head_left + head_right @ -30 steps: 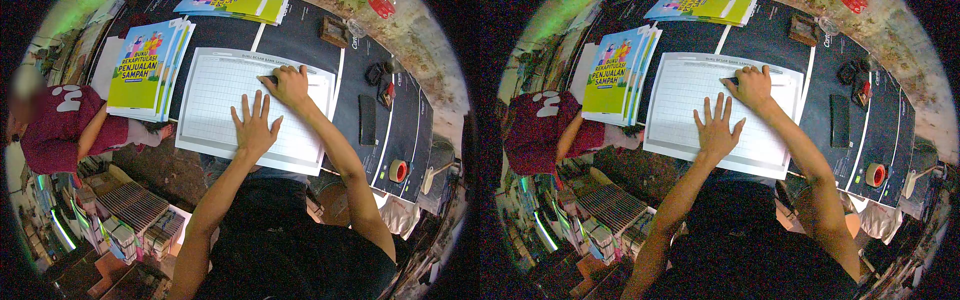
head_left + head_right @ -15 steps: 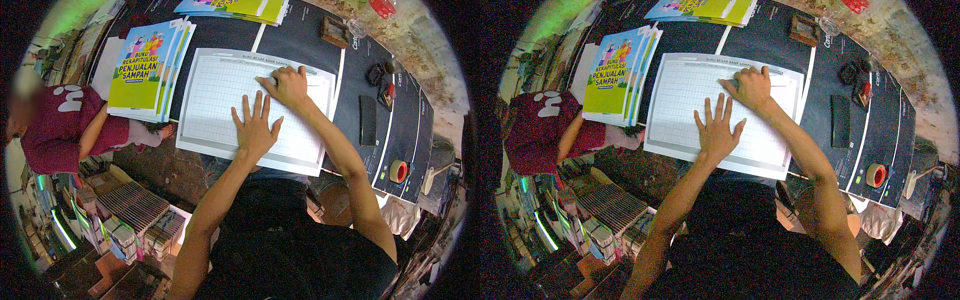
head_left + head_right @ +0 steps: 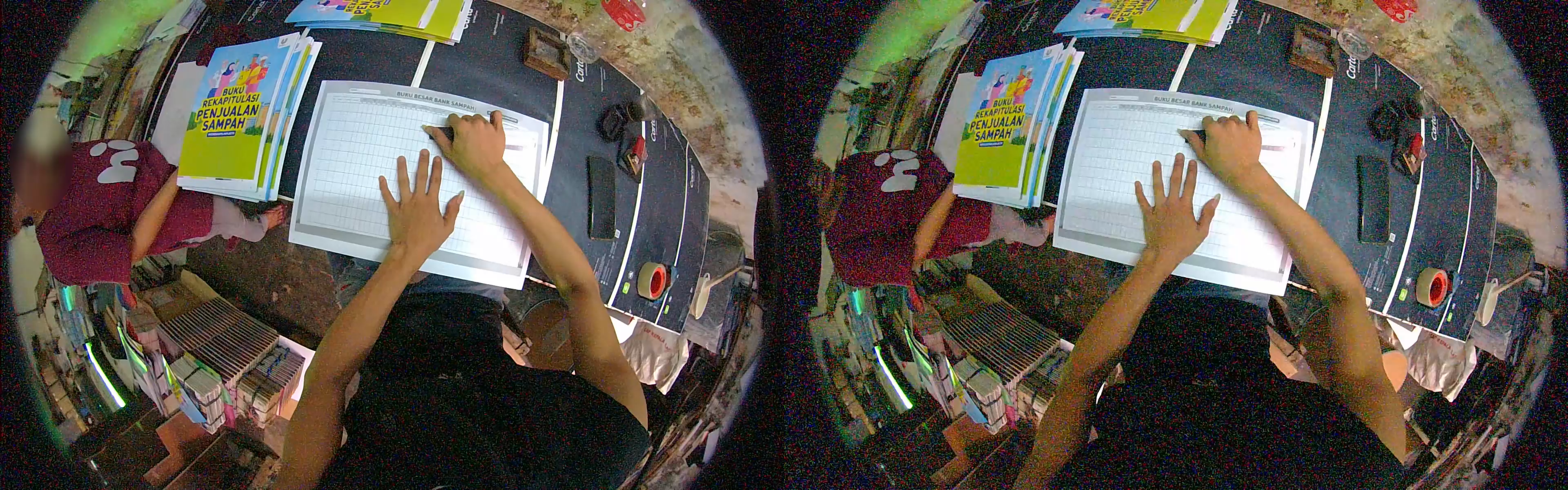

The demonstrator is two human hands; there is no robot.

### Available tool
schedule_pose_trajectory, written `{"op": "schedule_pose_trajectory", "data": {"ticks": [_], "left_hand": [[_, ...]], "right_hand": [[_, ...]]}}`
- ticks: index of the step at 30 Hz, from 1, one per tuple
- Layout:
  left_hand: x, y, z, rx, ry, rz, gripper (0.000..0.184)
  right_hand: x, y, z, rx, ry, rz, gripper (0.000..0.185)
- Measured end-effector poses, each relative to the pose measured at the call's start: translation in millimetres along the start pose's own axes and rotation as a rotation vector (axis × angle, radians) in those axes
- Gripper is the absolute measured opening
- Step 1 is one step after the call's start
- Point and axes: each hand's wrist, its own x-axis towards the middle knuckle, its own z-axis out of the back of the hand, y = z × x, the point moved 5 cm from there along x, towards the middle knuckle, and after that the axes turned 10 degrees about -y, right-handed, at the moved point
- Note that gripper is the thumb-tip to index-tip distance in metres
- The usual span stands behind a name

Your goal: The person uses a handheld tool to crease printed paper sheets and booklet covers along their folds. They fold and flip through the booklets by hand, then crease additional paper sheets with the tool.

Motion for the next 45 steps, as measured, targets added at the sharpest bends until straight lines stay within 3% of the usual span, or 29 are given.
{"op": "schedule_pose_trajectory", "data": {"ticks": [8, 11, 14, 20, 45], "left_hand": [[-0.4, 0.2, -0.9, 0.005, 0.003, 0.001, 0.076], [-0.4, -0.5, -1.8, 0.003, 0.007, 0.001, 0.076], [-0.5, 0.6, -1.8, 0.012, 0.015, 0.003, 0.076], [-0.7, 0.3, -0.7, 0.003, 0.001, -0.001, 0.075], [-1.0, 0.8, -2.2, 0.005, 0.024, 0.009, 0.077]], "right_hand": [[-1.8, 0.4, -2.8, 0.013, -0.062, 0.022, 0.050], [1.9, -1.1, -3.5, 0.058, 0.082, -0.032, 0.055], [-1.1, 5.6, 1.2, 0.086, 0.019, 0.046, 0.051], [-6.4, 2.9, -0.1, 0.078, -0.108, -0.044, 0.050], [-3.0, 2.2, -3.3, 0.025, 0.130, -0.103, 0.053]]}}
